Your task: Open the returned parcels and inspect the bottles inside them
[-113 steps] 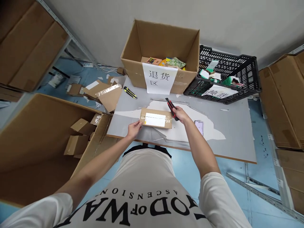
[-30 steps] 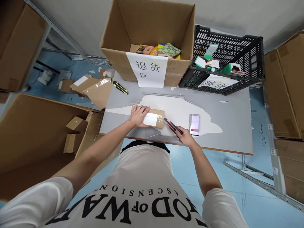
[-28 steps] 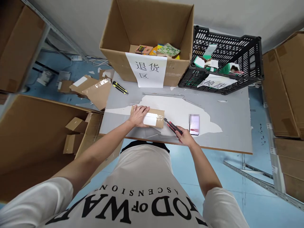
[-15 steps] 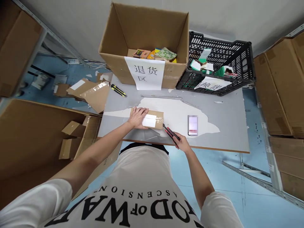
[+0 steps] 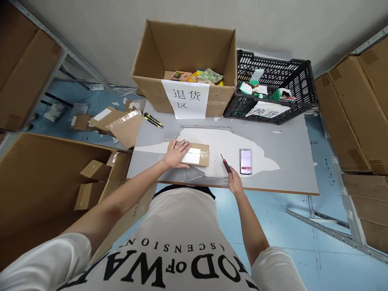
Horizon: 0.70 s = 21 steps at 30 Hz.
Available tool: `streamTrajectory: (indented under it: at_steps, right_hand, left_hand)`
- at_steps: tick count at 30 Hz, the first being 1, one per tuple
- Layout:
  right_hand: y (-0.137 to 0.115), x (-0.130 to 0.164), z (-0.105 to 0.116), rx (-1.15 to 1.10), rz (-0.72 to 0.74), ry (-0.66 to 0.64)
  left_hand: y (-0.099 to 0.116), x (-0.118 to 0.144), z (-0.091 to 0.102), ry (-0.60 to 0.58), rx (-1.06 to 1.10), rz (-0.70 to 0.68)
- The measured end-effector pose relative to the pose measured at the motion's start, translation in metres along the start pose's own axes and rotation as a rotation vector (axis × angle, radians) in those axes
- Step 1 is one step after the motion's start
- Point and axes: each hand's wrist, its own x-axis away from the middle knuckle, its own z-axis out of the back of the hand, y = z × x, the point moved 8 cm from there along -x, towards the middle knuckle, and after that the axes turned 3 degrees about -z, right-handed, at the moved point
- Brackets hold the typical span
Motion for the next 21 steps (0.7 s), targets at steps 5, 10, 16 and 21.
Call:
streamTrajectory:
  at_steps: [5,10,16,21]
  right_hand:
    - [-0.002,-0.015,-0.038,0.233,-0.092,0.009]
    - [0.008,-0.027,-0.062,0.469,-0.130,0.019]
    - [0.012,-0.023,-0.075,0.614,-0.167,0.064]
    - [-0.004,-0.019,-0.065,0.584,-0.121,0.121]
  left_hand:
    - [0.015,0.032,-0.003,0.037,-0.027,0.019]
    - [0.031,0.064,-0.018,0.055,-0.018,0.060]
    - [0.033,0.072,-0.027,0.059,0.026,0.093]
    - [0.031,0.072,-0.029,0.077,0.069,0.091]
